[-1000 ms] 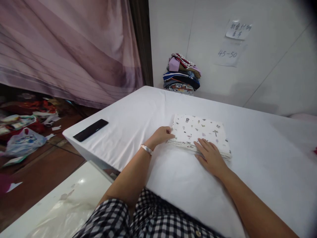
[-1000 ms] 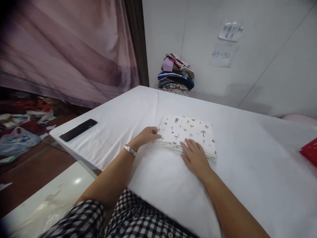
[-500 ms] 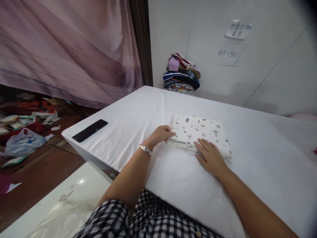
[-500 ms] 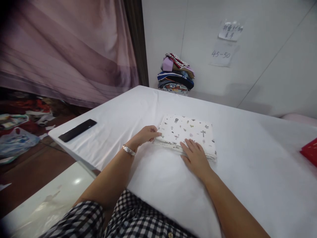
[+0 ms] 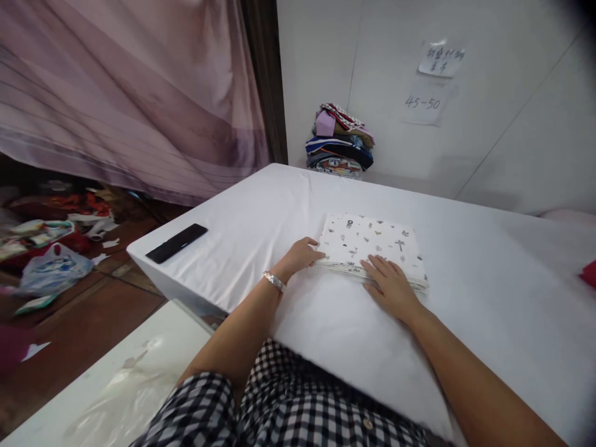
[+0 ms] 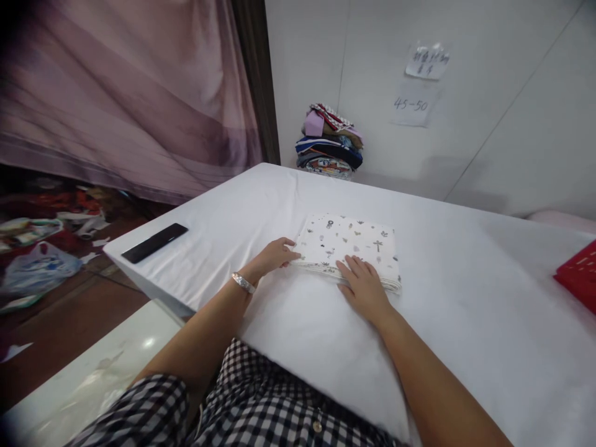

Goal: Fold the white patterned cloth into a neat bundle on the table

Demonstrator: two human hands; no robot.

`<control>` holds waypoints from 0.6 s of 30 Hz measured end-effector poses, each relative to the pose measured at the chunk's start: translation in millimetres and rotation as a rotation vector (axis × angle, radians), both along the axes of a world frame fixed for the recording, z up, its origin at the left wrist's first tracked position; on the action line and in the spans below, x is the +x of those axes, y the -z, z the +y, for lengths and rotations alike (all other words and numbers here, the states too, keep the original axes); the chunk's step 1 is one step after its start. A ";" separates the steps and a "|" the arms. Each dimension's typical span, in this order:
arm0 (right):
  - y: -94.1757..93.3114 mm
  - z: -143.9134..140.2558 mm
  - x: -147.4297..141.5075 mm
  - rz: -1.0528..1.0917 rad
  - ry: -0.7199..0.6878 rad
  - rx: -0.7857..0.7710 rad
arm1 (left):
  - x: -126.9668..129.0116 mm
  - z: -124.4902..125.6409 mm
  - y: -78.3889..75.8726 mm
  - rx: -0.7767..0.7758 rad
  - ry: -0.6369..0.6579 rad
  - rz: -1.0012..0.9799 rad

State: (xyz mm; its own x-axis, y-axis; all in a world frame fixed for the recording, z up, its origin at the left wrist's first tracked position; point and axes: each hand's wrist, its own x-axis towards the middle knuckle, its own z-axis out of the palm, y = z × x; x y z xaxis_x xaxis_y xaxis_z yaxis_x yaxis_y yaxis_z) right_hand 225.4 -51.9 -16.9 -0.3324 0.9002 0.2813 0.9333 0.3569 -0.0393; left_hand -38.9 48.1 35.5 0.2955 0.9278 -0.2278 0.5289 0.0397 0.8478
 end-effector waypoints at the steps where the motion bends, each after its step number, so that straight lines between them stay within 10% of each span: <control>1: -0.4 -0.1 -0.2 -0.002 0.002 -0.002 | 1.4 -1.0 -1.1 0.004 -0.016 0.040; 18: -2.1 0.8 -1.8 0.028 0.024 -0.035 | 14.2 -9.2 -20.6 0.067 0.029 0.366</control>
